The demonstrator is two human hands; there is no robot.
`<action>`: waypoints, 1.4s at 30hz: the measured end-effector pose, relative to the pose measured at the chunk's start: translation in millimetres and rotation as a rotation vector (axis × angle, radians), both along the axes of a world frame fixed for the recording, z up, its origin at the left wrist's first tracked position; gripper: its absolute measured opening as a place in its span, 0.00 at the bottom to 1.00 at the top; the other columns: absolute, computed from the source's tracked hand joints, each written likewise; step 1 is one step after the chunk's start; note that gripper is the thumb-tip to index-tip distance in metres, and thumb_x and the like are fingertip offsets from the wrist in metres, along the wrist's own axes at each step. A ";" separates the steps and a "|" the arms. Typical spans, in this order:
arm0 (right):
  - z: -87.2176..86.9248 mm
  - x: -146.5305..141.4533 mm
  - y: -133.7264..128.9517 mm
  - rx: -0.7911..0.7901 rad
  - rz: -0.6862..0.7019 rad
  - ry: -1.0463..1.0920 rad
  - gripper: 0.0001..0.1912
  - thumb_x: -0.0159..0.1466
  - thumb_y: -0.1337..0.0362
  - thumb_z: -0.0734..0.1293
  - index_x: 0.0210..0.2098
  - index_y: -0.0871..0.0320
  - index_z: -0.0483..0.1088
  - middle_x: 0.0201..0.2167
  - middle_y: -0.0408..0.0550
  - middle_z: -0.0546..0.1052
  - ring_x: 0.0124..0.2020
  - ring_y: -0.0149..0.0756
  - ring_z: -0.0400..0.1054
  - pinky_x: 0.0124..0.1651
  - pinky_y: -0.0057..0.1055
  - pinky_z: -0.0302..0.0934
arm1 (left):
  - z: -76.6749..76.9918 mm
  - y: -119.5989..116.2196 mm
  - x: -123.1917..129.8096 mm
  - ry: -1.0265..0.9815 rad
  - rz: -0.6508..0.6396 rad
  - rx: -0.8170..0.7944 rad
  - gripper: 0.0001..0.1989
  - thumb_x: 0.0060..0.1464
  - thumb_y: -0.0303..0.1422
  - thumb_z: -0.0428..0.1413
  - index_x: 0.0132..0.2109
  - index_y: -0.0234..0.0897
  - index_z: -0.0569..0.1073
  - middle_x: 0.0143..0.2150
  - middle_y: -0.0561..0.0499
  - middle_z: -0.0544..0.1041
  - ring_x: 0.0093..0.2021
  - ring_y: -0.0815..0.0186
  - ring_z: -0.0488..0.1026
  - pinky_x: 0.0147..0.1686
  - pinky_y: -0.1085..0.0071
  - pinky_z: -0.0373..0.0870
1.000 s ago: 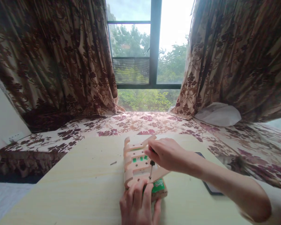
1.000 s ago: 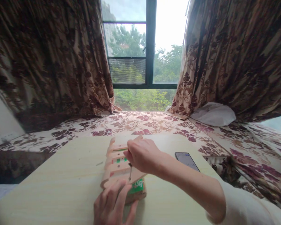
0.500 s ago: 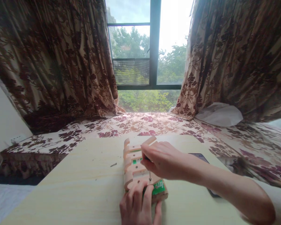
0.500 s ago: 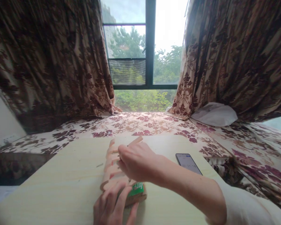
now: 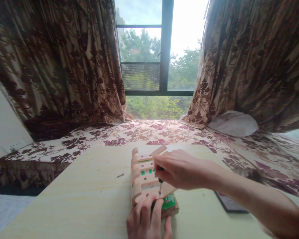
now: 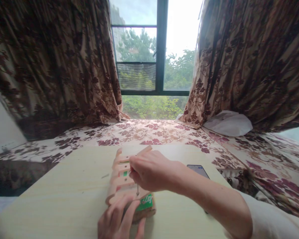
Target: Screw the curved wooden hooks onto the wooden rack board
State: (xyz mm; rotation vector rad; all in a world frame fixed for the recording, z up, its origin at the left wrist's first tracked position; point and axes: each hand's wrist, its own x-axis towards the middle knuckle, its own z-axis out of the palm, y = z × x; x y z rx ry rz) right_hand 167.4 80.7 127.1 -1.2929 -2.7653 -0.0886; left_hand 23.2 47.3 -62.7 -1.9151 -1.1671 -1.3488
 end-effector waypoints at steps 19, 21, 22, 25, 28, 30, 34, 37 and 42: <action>-3.9 2.3 -0.2 -0.027 -0.047 0.070 0.09 0.65 0.63 0.57 0.34 0.59 0.66 0.27 0.47 0.74 0.25 0.30 0.61 0.26 0.28 0.44 | -0.7 0.7 -0.5 0.016 0.019 0.014 0.09 0.52 0.33 0.53 0.42 0.43 0.74 0.40 0.51 0.78 0.42 0.61 0.71 0.43 0.64 0.63; -9.4 1.7 1.9 0.011 -0.096 0.079 0.11 0.66 0.62 0.56 0.33 0.60 0.66 0.26 0.48 0.74 0.24 0.30 0.60 0.26 0.29 0.42 | -0.8 0.5 -0.4 0.002 0.001 0.004 0.09 0.52 0.33 0.53 0.42 0.43 0.74 0.41 0.51 0.77 0.43 0.61 0.71 0.43 0.64 0.62; -10.4 1.9 2.7 0.023 -0.109 0.081 0.12 0.66 0.61 0.56 0.32 0.60 0.66 0.26 0.48 0.74 0.24 0.30 0.59 0.26 0.29 0.42 | -0.5 0.1 -0.4 -0.007 -0.010 -0.005 0.10 0.52 0.33 0.54 0.42 0.42 0.74 0.41 0.50 0.77 0.43 0.60 0.71 0.43 0.63 0.62; -4.7 4.6 3.0 0.003 -0.093 0.093 0.11 0.64 0.59 0.60 0.32 0.59 0.69 0.25 0.46 0.73 0.24 0.29 0.59 0.26 0.28 0.42 | 1.5 -1.8 0.2 -0.029 -0.036 -0.034 0.11 0.51 0.32 0.54 0.43 0.42 0.74 0.43 0.50 0.77 0.45 0.60 0.71 0.44 0.63 0.62; 7.6 8.5 1.0 -0.047 0.004 0.096 0.06 0.60 0.63 0.63 0.34 0.57 0.70 0.26 0.44 0.73 0.25 0.28 0.59 0.27 0.26 0.44 | 2.9 -2.8 0.2 -0.017 -0.027 -0.031 0.11 0.51 0.32 0.55 0.43 0.43 0.74 0.43 0.50 0.77 0.45 0.60 0.71 0.45 0.64 0.63; 12.8 9.6 -0.3 -0.073 0.065 0.075 0.06 0.61 0.66 0.61 0.33 0.57 0.70 0.26 0.44 0.73 0.26 0.28 0.59 0.27 0.26 0.45 | 2.6 -2.0 -1.4 0.008 -0.002 -0.009 0.11 0.51 0.33 0.55 0.43 0.43 0.74 0.42 0.50 0.77 0.44 0.61 0.71 0.44 0.64 0.63; 8.5 7.2 -0.2 -0.037 0.063 0.050 0.09 0.65 0.64 0.58 0.34 0.58 0.68 0.26 0.46 0.73 0.25 0.29 0.60 0.27 0.27 0.44 | 1.4 1.7 -9.4 0.145 0.025 0.035 0.12 0.50 0.35 0.56 0.43 0.43 0.74 0.41 0.51 0.77 0.42 0.62 0.71 0.43 0.66 0.63; 0.4 3.5 1.4 -0.025 0.004 0.060 0.09 0.65 0.63 0.58 0.35 0.58 0.68 0.26 0.46 0.73 0.25 0.29 0.61 0.26 0.28 0.43 | 2.3 3.5 -14.7 0.207 0.002 0.056 0.13 0.48 0.35 0.57 0.44 0.43 0.74 0.42 0.51 0.77 0.43 0.63 0.72 0.43 0.67 0.63; -2.4 -1.7 3.7 0.031 -0.078 0.039 0.12 0.65 0.61 0.58 0.32 0.60 0.68 0.26 0.48 0.74 0.24 0.29 0.61 0.26 0.28 0.43 | 3.6 1.3 -10.6 0.166 0.006 0.021 0.14 0.49 0.35 0.57 0.44 0.43 0.74 0.43 0.51 0.77 0.44 0.62 0.71 0.43 0.67 0.63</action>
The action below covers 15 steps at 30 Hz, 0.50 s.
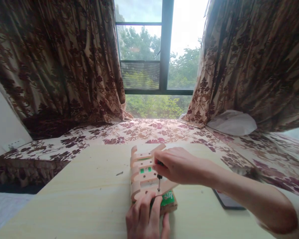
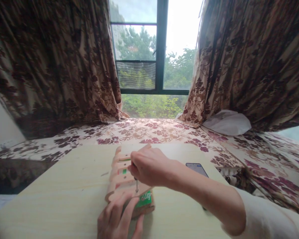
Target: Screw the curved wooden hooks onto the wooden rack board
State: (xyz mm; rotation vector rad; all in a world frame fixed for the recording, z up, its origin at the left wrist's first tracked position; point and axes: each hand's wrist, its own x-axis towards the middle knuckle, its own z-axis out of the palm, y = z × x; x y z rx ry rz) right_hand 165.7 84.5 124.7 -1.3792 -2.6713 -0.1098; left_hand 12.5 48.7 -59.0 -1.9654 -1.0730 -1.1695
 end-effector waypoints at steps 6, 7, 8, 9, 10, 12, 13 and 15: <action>14.0 2.9 -5.2 -0.030 0.143 -0.058 0.09 0.63 0.65 0.59 0.32 0.59 0.70 0.26 0.47 0.74 0.24 0.29 0.60 0.26 0.27 0.42 | -3.6 -3.3 6.7 -0.130 -0.014 -0.061 0.12 0.51 0.34 0.55 0.45 0.43 0.74 0.44 0.50 0.77 0.45 0.61 0.70 0.45 0.64 0.62; 14.4 3.0 -5.5 -0.033 0.168 -0.062 0.09 0.64 0.65 0.59 0.32 0.59 0.69 0.26 0.47 0.74 0.25 0.29 0.60 0.26 0.28 0.42 | -3.8 -3.2 5.3 -0.103 -0.013 -0.056 0.13 0.51 0.34 0.55 0.45 0.43 0.74 0.45 0.51 0.77 0.45 0.61 0.70 0.44 0.64 0.62; 13.4 2.8 -5.3 -0.032 0.181 -0.059 0.10 0.64 0.65 0.58 0.32 0.59 0.69 0.26 0.47 0.74 0.25 0.29 0.61 0.26 0.28 0.42 | -3.7 -2.9 3.3 -0.073 -0.010 -0.047 0.13 0.51 0.35 0.56 0.45 0.44 0.74 0.45 0.51 0.77 0.45 0.62 0.70 0.44 0.65 0.62; 11.1 2.1 -4.5 -0.027 0.177 -0.049 0.10 0.65 0.65 0.58 0.33 0.59 0.69 0.26 0.47 0.74 0.25 0.29 0.61 0.26 0.28 0.42 | -3.5 -2.5 1.2 -0.040 -0.008 -0.034 0.14 0.50 0.35 0.57 0.45 0.44 0.74 0.45 0.51 0.77 0.45 0.62 0.71 0.44 0.66 0.62; 7.8 1.1 -3.2 -0.019 0.155 -0.035 0.10 0.65 0.64 0.57 0.33 0.59 0.68 0.26 0.47 0.74 0.25 0.29 0.60 0.26 0.28 0.41 | -3.3 -1.9 -0.9 -0.009 -0.008 -0.020 0.14 0.49 0.35 0.57 0.46 0.44 0.74 0.44 0.51 0.77 0.44 0.63 0.71 0.43 0.67 0.62; -0.5 -1.2 0.0 0.001 0.084 -0.004 0.10 0.65 0.63 0.57 0.33 0.60 0.67 0.26 0.47 0.74 0.24 0.29 0.60 0.26 0.29 0.40 | -3.2 -0.7 -3.1 0.020 -0.006 0.002 0.15 0.48 0.35 0.58 0.46 0.44 0.74 0.44 0.52 0.77 0.44 0.63 0.71 0.43 0.67 0.62; -4.3 -2.2 1.6 0.015 0.046 0.010 0.10 0.66 0.63 0.57 0.33 0.60 0.67 0.26 0.47 0.73 0.24 0.29 0.59 0.26 0.29 0.40 | -3.4 -0.2 -3.0 0.018 -0.006 0.006 0.14 0.48 0.34 0.58 0.45 0.43 0.74 0.44 0.52 0.77 0.44 0.63 0.71 0.43 0.67 0.62; -8.5 -2.9 3.5 0.033 -0.011 0.030 0.12 0.66 0.61 0.56 0.32 0.60 0.66 0.25 0.47 0.73 0.23 0.29 0.58 0.26 0.29 0.40 | -4.5 0.3 -0.3 -0.023 -0.009 0.002 0.13 0.49 0.33 0.57 0.45 0.43 0.74 0.43 0.51 0.77 0.44 0.63 0.71 0.44 0.66 0.62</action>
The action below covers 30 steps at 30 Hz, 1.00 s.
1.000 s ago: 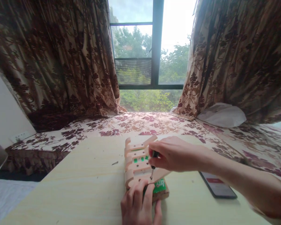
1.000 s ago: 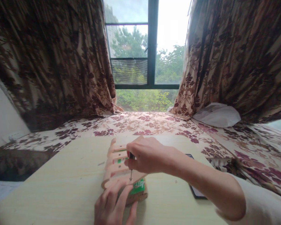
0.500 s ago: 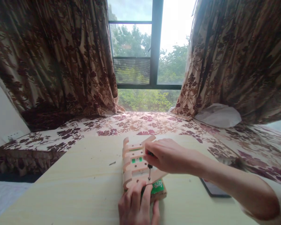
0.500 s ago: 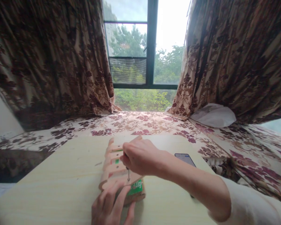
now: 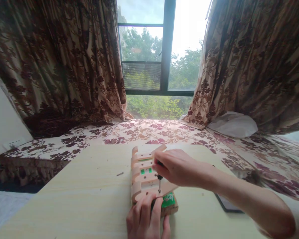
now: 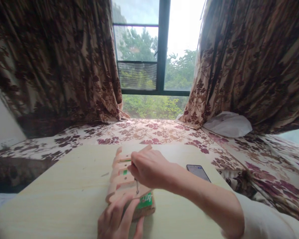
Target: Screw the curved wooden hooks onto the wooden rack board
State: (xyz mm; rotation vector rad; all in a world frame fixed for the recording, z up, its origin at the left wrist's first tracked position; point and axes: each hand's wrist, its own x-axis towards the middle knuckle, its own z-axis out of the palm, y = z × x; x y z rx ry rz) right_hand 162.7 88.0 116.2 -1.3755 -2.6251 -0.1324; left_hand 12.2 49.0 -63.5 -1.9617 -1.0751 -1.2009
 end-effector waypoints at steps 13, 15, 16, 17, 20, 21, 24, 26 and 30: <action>6.0 6.5 -6.7 -0.105 0.098 0.045 0.07 0.64 0.64 0.59 0.36 0.58 0.67 0.27 0.46 0.73 0.25 0.29 0.59 0.27 0.27 0.44 | -2.3 -3.5 14.1 -0.186 -0.010 -0.056 0.10 0.54 0.32 0.52 0.42 0.42 0.75 0.42 0.50 0.77 0.45 0.60 0.70 0.45 0.62 0.61; -2.5 4.9 -3.0 -0.076 0.026 0.066 0.08 0.65 0.64 0.58 0.36 0.60 0.66 0.27 0.47 0.73 0.25 0.29 0.59 0.27 0.27 0.45 | -2.2 -2.7 14.2 -0.179 -0.007 -0.036 0.09 0.54 0.32 0.52 0.42 0.42 0.75 0.42 0.50 0.77 0.44 0.60 0.70 0.45 0.62 0.61; -5.7 4.5 -1.3 -0.058 -0.006 0.078 0.09 0.66 0.63 0.57 0.36 0.60 0.66 0.27 0.47 0.74 0.25 0.30 0.59 0.27 0.28 0.45 | -1.9 -2.5 14.3 -0.177 -0.005 -0.027 0.09 0.54 0.31 0.52 0.42 0.42 0.75 0.41 0.50 0.77 0.44 0.60 0.70 0.45 0.62 0.61; -7.6 4.3 -0.1 -0.041 -0.028 0.086 0.10 0.66 0.63 0.57 0.36 0.60 0.66 0.27 0.48 0.74 0.25 0.30 0.59 0.27 0.28 0.45 | -1.6 -2.4 14.5 -0.179 -0.003 -0.021 0.09 0.53 0.31 0.52 0.41 0.42 0.75 0.41 0.50 0.77 0.44 0.60 0.70 0.45 0.62 0.61; -3.0 5.4 -1.0 -0.038 -0.033 0.071 0.09 0.64 0.61 0.58 0.34 0.59 0.68 0.26 0.46 0.74 0.24 0.29 0.58 0.27 0.27 0.43 | -0.4 -3.0 14.5 -0.194 -0.011 -0.028 0.10 0.54 0.32 0.52 0.42 0.42 0.75 0.42 0.50 0.77 0.44 0.60 0.69 0.44 0.62 0.61; 1.6 6.0 -2.7 -0.050 -0.017 0.054 0.09 0.63 0.61 0.60 0.33 0.58 0.68 0.25 0.45 0.73 0.24 0.28 0.58 0.26 0.27 0.43 | -0.2 -3.3 14.3 -0.199 -0.013 -0.035 0.10 0.54 0.32 0.52 0.42 0.42 0.75 0.42 0.50 0.77 0.44 0.60 0.69 0.44 0.62 0.61; 17.4 7.4 -9.0 -0.077 0.089 0.011 0.06 0.62 0.63 0.61 0.32 0.56 0.69 0.25 0.44 0.73 0.24 0.28 0.58 0.26 0.26 0.43 | -0.4 -3.9 13.3 -0.179 -0.022 -0.048 0.11 0.53 0.32 0.52 0.43 0.42 0.74 0.43 0.50 0.77 0.44 0.60 0.69 0.45 0.63 0.61; 23.6 7.0 -11.4 -0.109 0.158 -0.008 0.07 0.62 0.65 0.60 0.32 0.56 0.69 0.26 0.44 0.74 0.25 0.28 0.58 0.27 0.26 0.43 | -1.0 -4.1 12.6 -0.168 -0.032 -0.054 0.11 0.53 0.32 0.53 0.44 0.42 0.74 0.44 0.50 0.76 0.45 0.60 0.69 0.45 0.63 0.61; 17.8 4.2 -9.8 -0.100 0.136 -0.007 0.09 0.65 0.64 0.58 0.33 0.58 0.68 0.27 0.45 0.74 0.25 0.29 0.59 0.27 0.27 0.43 | -1.7 -3.7 11.1 -0.164 -0.040 -0.055 0.12 0.53 0.32 0.53 0.45 0.41 0.74 0.44 0.49 0.76 0.46 0.60 0.69 0.46 0.63 0.61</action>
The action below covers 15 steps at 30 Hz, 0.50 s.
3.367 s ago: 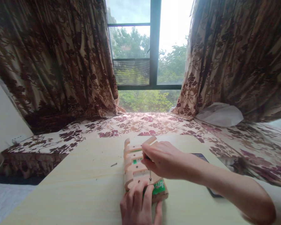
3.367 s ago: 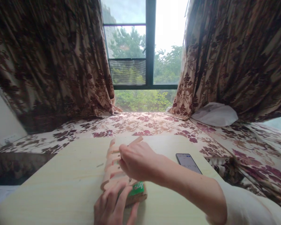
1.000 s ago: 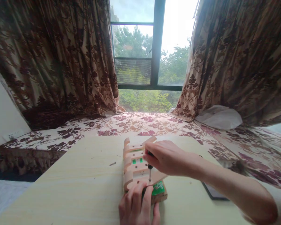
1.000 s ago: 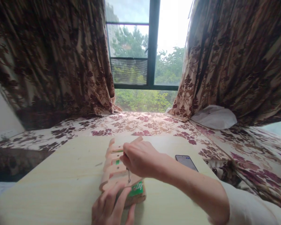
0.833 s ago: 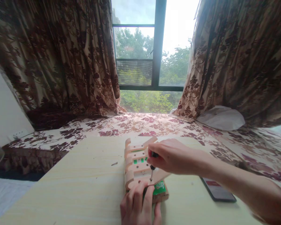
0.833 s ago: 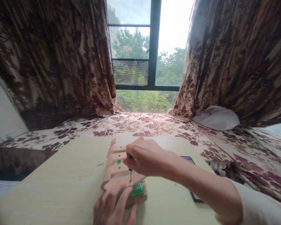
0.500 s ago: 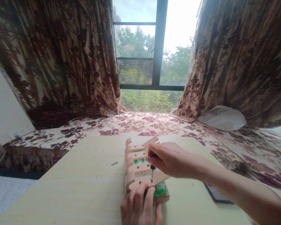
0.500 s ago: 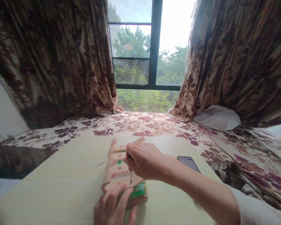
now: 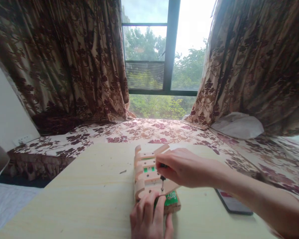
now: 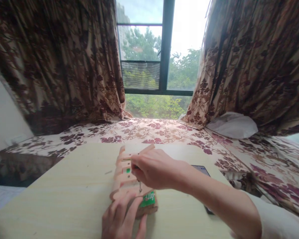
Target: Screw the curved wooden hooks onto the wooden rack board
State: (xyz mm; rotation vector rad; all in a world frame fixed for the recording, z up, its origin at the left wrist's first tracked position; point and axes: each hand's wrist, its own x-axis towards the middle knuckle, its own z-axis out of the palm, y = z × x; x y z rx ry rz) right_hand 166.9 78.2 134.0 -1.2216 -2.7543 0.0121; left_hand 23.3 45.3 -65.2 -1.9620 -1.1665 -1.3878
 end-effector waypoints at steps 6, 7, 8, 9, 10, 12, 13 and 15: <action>-17.9 -4.2 4.4 0.103 -0.132 0.012 0.12 0.66 0.62 0.56 0.33 0.60 0.66 0.26 0.48 0.74 0.24 0.30 0.60 0.26 0.29 0.40 | 1.0 0.9 -2.3 0.031 -0.005 0.006 0.12 0.52 0.33 0.54 0.45 0.41 0.74 0.44 0.49 0.76 0.45 0.60 0.70 0.45 0.63 0.61; -17.0 -4.4 4.3 0.108 -0.142 0.007 0.12 0.66 0.61 0.56 0.32 0.60 0.67 0.26 0.48 0.75 0.24 0.30 0.60 0.26 0.29 0.40 | 1.6 0.6 -1.8 0.032 -0.003 0.008 0.12 0.53 0.33 0.54 0.45 0.41 0.74 0.44 0.49 0.76 0.45 0.60 0.70 0.45 0.63 0.61; -14.5 -4.3 3.9 0.102 -0.144 0.000 0.12 0.66 0.61 0.57 0.32 0.60 0.67 0.26 0.48 0.75 0.24 0.30 0.61 0.26 0.29 0.41 | 2.1 0.1 -1.0 0.027 0.001 0.007 0.12 0.53 0.33 0.53 0.44 0.41 0.74 0.44 0.49 0.76 0.45 0.60 0.69 0.45 0.63 0.61; -10.8 -3.8 3.1 0.089 -0.137 -0.011 0.12 0.65 0.61 0.58 0.31 0.59 0.68 0.26 0.48 0.75 0.24 0.30 0.61 0.26 0.29 0.41 | 2.7 -0.5 0.1 0.017 0.003 0.001 0.11 0.53 0.33 0.53 0.44 0.41 0.74 0.44 0.49 0.76 0.45 0.60 0.69 0.45 0.63 0.61; -6.3 -3.2 1.9 0.071 -0.116 -0.017 0.11 0.64 0.61 0.59 0.31 0.59 0.69 0.26 0.47 0.75 0.25 0.30 0.61 0.26 0.28 0.41 | 3.3 -1.2 1.3 -0.001 0.007 -0.009 0.11 0.54 0.32 0.52 0.44 0.42 0.74 0.44 0.49 0.76 0.45 0.59 0.69 0.45 0.62 0.61; 2.8 -1.6 -0.7 0.040 -0.036 -0.034 0.08 0.63 0.61 0.61 0.33 0.58 0.70 0.26 0.46 0.75 0.26 0.30 0.62 0.26 0.28 0.42 | 4.0 -2.3 3.3 -0.043 0.009 -0.028 0.11 0.54 0.32 0.51 0.44 0.42 0.74 0.44 0.49 0.76 0.45 0.59 0.69 0.46 0.62 0.61; 6.3 -0.9 -1.8 0.028 0.010 -0.049 0.08 0.63 0.62 0.61 0.33 0.58 0.70 0.27 0.45 0.75 0.26 0.30 0.62 0.27 0.28 0.43 | 4.1 -2.6 3.7 -0.055 0.008 -0.032 0.11 0.54 0.32 0.51 0.43 0.41 0.74 0.44 0.49 0.76 0.46 0.58 0.69 0.46 0.61 0.61; 8.6 0.2 -2.6 0.019 0.075 -0.077 0.08 0.64 0.64 0.59 0.33 0.58 0.69 0.28 0.46 0.75 0.26 0.29 0.62 0.27 0.28 0.43 | 3.9 -2.7 3.0 -0.029 0.001 -0.030 0.11 0.54 0.32 0.52 0.44 0.41 0.74 0.45 0.49 0.76 0.46 0.59 0.69 0.46 0.62 0.61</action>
